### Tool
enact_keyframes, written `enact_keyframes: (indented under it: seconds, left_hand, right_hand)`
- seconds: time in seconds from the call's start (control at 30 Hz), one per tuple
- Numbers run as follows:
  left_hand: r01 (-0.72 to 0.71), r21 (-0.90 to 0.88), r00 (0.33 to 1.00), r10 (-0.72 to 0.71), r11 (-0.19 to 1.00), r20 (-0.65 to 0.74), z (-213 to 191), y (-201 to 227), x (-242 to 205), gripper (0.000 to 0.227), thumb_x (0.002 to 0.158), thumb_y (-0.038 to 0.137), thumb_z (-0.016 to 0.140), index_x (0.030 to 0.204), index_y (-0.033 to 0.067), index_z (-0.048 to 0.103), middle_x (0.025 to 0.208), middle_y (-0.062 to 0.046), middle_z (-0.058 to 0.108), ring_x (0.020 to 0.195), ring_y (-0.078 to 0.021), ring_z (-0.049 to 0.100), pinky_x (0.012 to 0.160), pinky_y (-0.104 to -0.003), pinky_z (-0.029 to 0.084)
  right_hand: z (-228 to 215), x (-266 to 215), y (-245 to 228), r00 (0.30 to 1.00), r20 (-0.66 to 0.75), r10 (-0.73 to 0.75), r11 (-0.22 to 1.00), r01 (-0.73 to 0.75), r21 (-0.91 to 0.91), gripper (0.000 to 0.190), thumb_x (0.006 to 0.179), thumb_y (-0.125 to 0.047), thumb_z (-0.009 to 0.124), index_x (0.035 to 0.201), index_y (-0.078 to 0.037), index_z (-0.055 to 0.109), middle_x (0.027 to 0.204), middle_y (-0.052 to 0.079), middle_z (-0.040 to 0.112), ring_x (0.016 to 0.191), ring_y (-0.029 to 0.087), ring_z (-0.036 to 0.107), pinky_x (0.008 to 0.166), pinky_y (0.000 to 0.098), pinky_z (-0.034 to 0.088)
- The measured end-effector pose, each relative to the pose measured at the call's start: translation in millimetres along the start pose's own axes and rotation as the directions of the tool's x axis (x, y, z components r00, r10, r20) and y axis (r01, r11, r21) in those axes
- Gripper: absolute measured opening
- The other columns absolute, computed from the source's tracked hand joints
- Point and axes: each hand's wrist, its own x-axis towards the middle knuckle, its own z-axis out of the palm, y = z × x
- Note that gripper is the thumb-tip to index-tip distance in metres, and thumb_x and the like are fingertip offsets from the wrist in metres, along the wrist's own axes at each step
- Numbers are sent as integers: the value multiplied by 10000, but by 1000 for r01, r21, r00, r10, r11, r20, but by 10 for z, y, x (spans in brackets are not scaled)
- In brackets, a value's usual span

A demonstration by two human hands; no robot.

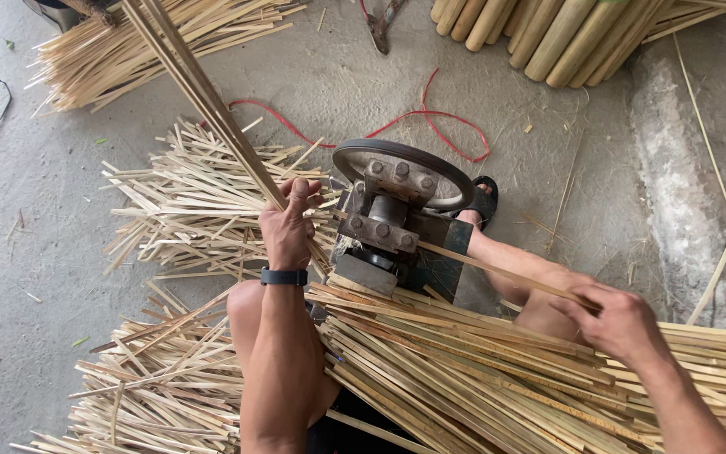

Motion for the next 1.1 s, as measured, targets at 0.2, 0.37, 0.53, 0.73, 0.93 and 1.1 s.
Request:
enact_keyframes:
  seconds: [0.2,0.37,0.53,0.73,0.93,1.1]
  left_hand:
    - [89,-174,996,-88,981,14,14,-37,52,381,994,409,638,1029,38,558,825,-149,744,656,-168,714,398,-215,418]
    - [79,-199,997,-77,977,18,-10,-19,80,372,999,427,613,1040,59,570,792,-131,729,639,-172,693,392,-214,402]
    - [61,-203,998,-61,977,8,-46,-41,98,398,1004,446,610,1055,52,581,782,-104,712,655,-170,689,409,-214,407]
    - [-36,-227,999,34,973,-10,-160,-93,152,430,1024,462,598,1071,34,593,760,-81,681,706,-195,698,559,-275,521]
    - [3,-397,999,-18,918,-35,-165,32,120,421,980,448,616,1032,33,572,712,-54,610,681,-210,662,663,-386,616]
    - [-4,-426,995,-41,905,-95,-166,67,100,466,938,492,662,1025,45,561,673,-2,516,596,-140,576,471,-282,512]
  right_hand:
    - [213,142,-711,956,250,-150,948,68,310,370,784,-385,768,1034,-112,772,992,78,753,804,197,749,734,351,640]
    - [186,136,-892,887,460,-45,957,-93,274,233,914,-286,673,1031,-109,770,965,41,799,819,171,795,813,321,651]
    - [-19,73,-917,873,468,-140,952,-12,306,292,892,-229,706,1148,-92,736,1031,98,772,930,234,748,861,383,590]
    - [-4,-46,-775,932,355,-79,958,-27,285,232,877,-229,703,1059,-92,747,951,99,811,852,217,793,835,372,625]
    - [-158,-219,14,938,324,120,977,-169,128,292,843,-426,774,1018,-192,774,748,45,815,616,173,734,598,325,625]
    - [-353,-401,721,989,-76,126,981,-112,161,393,884,-523,698,840,-150,815,682,19,693,579,147,631,527,300,534]
